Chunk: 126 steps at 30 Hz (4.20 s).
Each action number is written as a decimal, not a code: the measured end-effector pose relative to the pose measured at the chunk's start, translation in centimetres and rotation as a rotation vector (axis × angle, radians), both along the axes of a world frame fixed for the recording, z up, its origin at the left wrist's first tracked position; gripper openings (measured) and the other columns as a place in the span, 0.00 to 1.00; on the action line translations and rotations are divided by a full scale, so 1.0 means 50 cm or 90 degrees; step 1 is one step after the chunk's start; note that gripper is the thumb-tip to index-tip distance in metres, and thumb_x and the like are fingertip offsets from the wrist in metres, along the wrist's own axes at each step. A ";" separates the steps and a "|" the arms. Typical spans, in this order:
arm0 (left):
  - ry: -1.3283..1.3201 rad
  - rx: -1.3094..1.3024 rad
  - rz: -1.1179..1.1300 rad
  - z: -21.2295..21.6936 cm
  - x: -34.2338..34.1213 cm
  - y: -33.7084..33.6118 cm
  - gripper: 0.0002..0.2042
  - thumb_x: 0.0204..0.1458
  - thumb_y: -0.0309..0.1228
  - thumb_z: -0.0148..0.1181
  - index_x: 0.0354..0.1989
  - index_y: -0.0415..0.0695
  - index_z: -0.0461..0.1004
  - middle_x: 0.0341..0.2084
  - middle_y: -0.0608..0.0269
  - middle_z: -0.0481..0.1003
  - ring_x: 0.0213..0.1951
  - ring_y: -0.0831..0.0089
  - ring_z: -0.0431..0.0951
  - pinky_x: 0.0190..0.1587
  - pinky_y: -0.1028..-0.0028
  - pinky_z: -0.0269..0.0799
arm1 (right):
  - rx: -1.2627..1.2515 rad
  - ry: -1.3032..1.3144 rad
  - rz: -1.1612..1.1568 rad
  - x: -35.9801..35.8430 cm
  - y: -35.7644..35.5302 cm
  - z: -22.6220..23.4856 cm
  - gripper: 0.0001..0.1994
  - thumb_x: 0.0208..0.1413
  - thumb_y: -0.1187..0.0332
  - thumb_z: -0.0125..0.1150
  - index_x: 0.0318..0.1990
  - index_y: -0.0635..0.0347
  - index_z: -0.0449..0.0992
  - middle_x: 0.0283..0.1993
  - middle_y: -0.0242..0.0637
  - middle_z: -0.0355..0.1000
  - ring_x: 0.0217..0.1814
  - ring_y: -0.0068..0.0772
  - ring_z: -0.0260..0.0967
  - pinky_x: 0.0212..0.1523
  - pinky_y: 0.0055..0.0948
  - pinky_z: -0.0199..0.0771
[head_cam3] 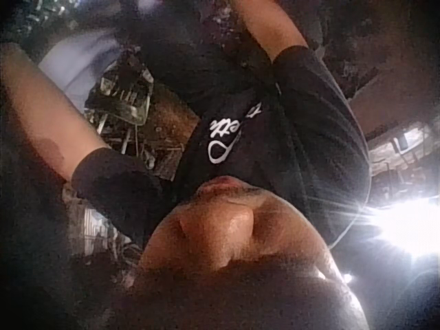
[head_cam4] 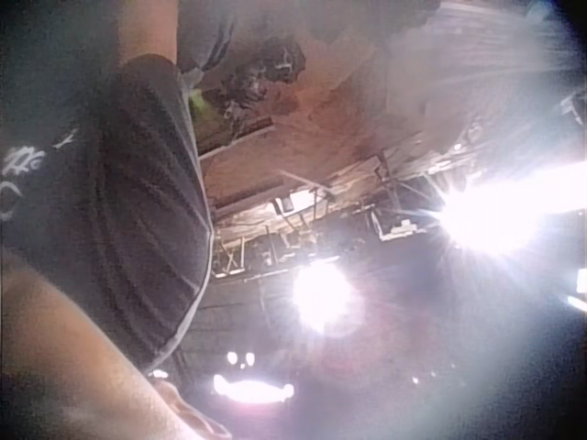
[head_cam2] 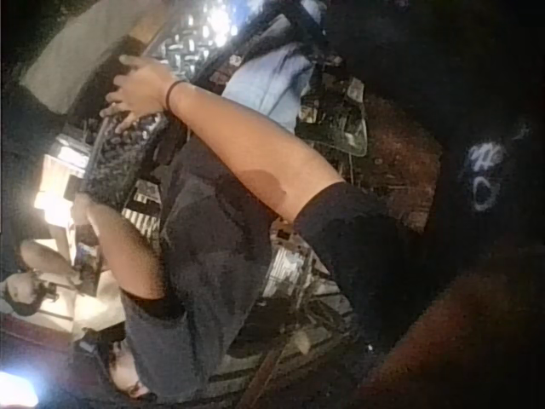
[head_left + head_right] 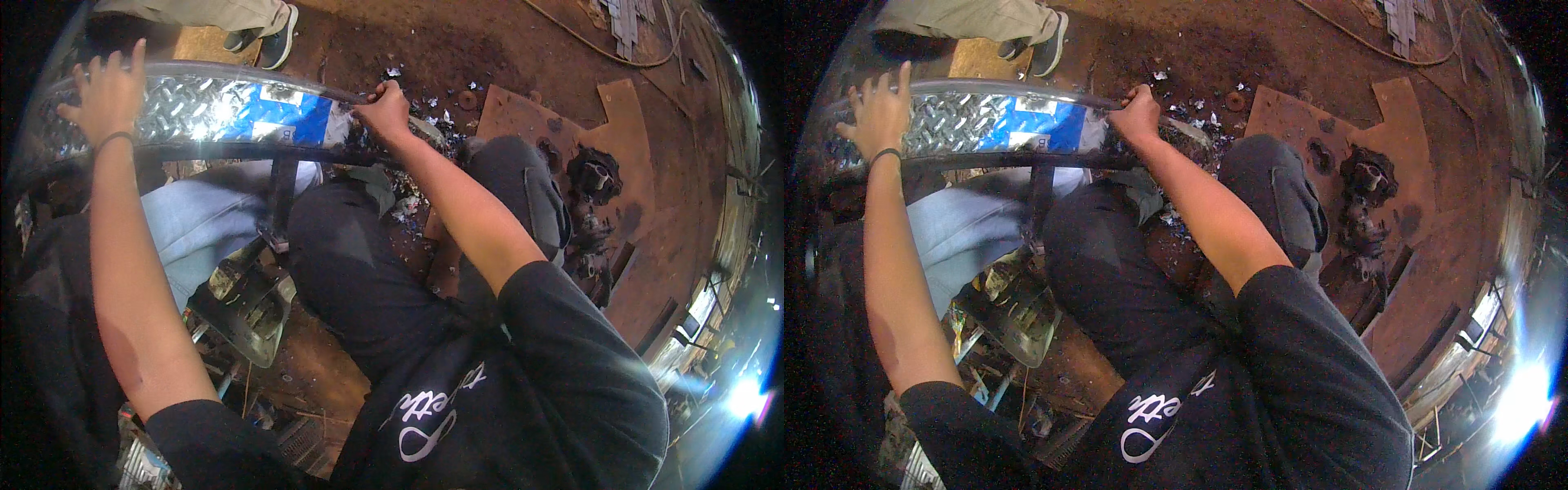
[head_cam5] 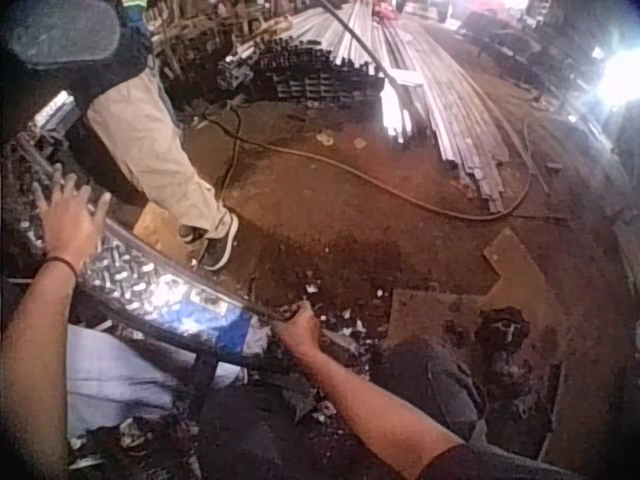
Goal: The person sits on the floor and scrapes a blue protective film off a curved metal frame using a small handheld tool. They hold the frame steady with one hand while peeling away the film with the other, occasionally adjusting their grip to reach different sections.
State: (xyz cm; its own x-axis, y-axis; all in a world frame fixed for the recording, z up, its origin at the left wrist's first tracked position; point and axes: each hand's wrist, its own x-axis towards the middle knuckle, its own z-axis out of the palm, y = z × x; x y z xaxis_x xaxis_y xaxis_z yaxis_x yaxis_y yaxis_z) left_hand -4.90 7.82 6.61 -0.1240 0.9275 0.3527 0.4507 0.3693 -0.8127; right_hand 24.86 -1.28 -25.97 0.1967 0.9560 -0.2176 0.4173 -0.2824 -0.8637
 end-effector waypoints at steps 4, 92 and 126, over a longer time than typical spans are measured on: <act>0.001 0.000 -0.009 0.002 0.001 0.001 0.35 0.64 0.68 0.33 0.68 0.62 0.70 0.72 0.64 0.63 0.76 0.58 0.54 0.68 0.24 0.43 | -0.030 0.032 -0.009 -0.010 -0.002 0.003 0.30 0.35 0.70 0.83 0.44 0.63 0.68 0.35 0.39 0.77 0.38 0.33 0.84 0.41 0.35 0.81; 0.002 -0.014 0.003 0.005 0.028 -0.001 0.34 0.66 0.66 0.34 0.69 0.60 0.69 0.72 0.62 0.63 0.76 0.57 0.54 0.68 0.25 0.48 | -0.057 -0.001 0.129 0.019 -0.046 0.016 0.17 0.54 0.59 0.65 0.48 0.55 0.86 0.43 0.54 0.81 0.47 0.55 0.81 0.51 0.46 0.79; 0.008 -0.016 0.010 0.017 0.031 -0.016 0.34 0.66 0.66 0.33 0.68 0.59 0.70 0.71 0.62 0.65 0.76 0.57 0.55 0.67 0.26 0.49 | -0.329 0.412 0.052 -0.002 -0.039 -0.036 0.18 0.58 0.74 0.59 0.56 0.58 0.82 0.57 0.35 0.77 0.54 0.35 0.75 0.50 0.45 0.80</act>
State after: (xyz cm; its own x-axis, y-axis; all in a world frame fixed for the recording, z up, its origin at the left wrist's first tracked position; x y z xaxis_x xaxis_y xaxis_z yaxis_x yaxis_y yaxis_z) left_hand -3.38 7.03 7.45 -0.1338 0.9343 0.3306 0.4352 0.3551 -0.8274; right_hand 24.76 -3.21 -27.80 -0.1831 0.7100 -0.6799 -0.0806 -0.7001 -0.7094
